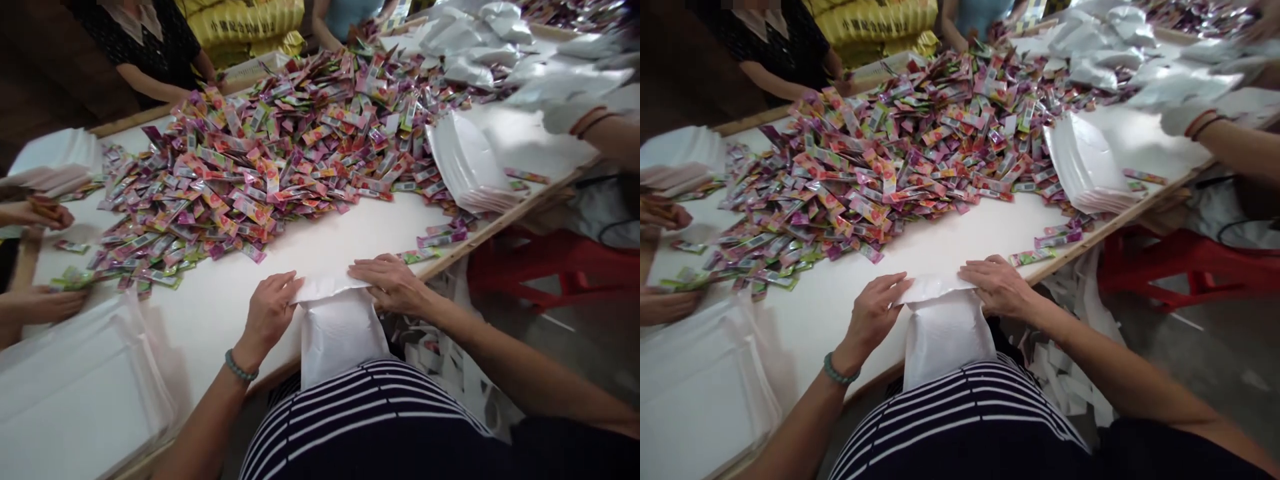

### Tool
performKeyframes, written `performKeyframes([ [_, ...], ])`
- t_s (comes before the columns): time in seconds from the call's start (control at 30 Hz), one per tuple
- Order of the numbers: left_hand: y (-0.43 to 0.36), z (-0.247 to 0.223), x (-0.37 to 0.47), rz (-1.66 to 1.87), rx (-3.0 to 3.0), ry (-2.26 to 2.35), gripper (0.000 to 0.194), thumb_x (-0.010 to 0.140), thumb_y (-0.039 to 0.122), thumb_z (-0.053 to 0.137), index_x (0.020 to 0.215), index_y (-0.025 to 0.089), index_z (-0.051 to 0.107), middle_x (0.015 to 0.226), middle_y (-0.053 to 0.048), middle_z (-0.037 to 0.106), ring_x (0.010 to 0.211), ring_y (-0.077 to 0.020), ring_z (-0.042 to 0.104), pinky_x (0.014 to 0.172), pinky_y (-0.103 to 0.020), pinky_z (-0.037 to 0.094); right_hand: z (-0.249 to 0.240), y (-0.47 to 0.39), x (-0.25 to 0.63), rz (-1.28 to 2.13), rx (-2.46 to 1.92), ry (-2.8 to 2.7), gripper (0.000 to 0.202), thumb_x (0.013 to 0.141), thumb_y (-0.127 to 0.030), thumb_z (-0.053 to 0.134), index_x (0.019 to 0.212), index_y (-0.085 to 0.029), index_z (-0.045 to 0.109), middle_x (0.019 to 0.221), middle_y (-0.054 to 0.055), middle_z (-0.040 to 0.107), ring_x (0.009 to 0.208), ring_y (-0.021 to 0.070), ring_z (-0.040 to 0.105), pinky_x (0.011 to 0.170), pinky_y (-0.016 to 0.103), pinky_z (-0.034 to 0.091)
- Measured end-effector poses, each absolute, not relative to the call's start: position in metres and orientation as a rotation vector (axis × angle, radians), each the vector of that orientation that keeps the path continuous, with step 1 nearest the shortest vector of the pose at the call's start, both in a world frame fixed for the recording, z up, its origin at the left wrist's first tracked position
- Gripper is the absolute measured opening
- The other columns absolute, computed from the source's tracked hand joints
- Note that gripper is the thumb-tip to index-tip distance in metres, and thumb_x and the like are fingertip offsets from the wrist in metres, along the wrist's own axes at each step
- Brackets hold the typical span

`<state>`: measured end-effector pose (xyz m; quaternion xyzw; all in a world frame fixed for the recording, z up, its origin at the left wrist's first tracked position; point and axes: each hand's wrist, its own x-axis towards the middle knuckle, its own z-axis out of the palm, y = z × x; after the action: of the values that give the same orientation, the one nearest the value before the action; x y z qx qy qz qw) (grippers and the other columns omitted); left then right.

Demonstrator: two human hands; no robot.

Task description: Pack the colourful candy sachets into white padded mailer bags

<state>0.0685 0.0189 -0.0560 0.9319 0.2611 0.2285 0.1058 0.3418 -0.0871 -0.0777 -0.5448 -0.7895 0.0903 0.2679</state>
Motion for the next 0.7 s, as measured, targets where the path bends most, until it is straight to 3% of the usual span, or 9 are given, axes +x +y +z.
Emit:
performKeyframes([
  [0.27, 0.008, -0.057, 0.075, 0.648, 2.757, 0.743, 0.043, 0.08, 0.003, 0.051, 0.113, 0.025, 0.069, 0.125, -0.011, 0.063, 0.11, -0.0261, 0.058, 0.09, -0.046, 0.053, -0.088, -0.127, 0.333, 0.279, -1.649, -2.255, 0.051, 0.087, -0.01, 0.04, 0.137, -0.02, 0.05, 0.136, 0.01, 0.057, 0.129, 0.0235, 0.049, 0.104, 0.046, 0.036],
  [0.37, -0.003, -0.056, 0.077, 0.633, 2.515, 0.927, 0.04, 0.079, 0.009, 0.053, 0.111, 0.026, 0.07, 0.132, -0.01, 0.059, 0.108, -0.0248, 0.06, 0.09, -0.044, 0.053, -0.089, -0.135, 0.329, 0.397, -1.708, -2.252, 0.061, 0.086, -0.01, 0.039, 0.146, -0.014, 0.036, 0.146, 0.014, 0.045, 0.137, 0.0247, 0.039, 0.109, 0.049, 0.032],
  [0.43, -0.012, -0.053, 0.078, 0.619, 2.218, 1.131, 0.042, 0.079, 0.018, 0.057, 0.12, 0.025, 0.065, 0.133, -0.01, 0.058, 0.101, -0.0222, 0.063, 0.087, -0.041, 0.055, -0.085, -0.138, 0.327, 0.521, -1.672, -2.221, 0.064, 0.09, -0.015, 0.036, 0.152, -0.016, 0.022, 0.153, 0.012, 0.034, 0.142, 0.0233, 0.03, 0.113, 0.05, 0.028],
  [0.5, -0.021, -0.051, 0.08, 0.549, 1.854, 1.301, 0.051, 0.078, 0.027, 0.059, 0.129, 0.021, 0.058, 0.124, -0.011, 0.064, 0.089, -0.0194, 0.066, 0.08, -0.036, 0.056, -0.082, -0.138, 0.323, 0.637, -1.62, -2.17, 0.061, 0.097, -0.025, 0.03, 0.154, -0.022, 0.008, 0.158, 0.007, 0.023, 0.145, 0.0203, 0.023, 0.116, 0.049, 0.024],
  [0.57, -0.028, -0.052, 0.08, 0.433, 1.53, 1.344, 0.05, 0.078, 0.033, 0.058, 0.125, 0.014, 0.06, 0.103, -0.01, 0.071, 0.076, -0.0179, 0.066, 0.071, -0.032, 0.056, -0.081, -0.135, 0.317, 0.717, -1.605, -2.14, 0.059, 0.101, -0.039, 0.021, 0.154, -0.025, 0.0, 0.16, 0.004, 0.014, 0.146, 0.019, 0.017, 0.118, 0.047, 0.021],
  [0.7, -0.037, -0.06, 0.079, 0.324, 1.221, 1.309, 0.035, 0.074, 0.036, 0.057, 0.096, 0.012, 0.071, 0.081, -0.007, 0.073, 0.067, -0.0174, 0.064, 0.065, -0.028, 0.052, -0.088, -0.127, 0.301, 0.723, -1.738, -2.185, 0.071, 0.096, -0.059, 0.015, 0.155, -0.019, 0.006, 0.159, 0.009, 0.017, 0.147, 0.025, 0.015, 0.119, 0.049, 0.019],
])
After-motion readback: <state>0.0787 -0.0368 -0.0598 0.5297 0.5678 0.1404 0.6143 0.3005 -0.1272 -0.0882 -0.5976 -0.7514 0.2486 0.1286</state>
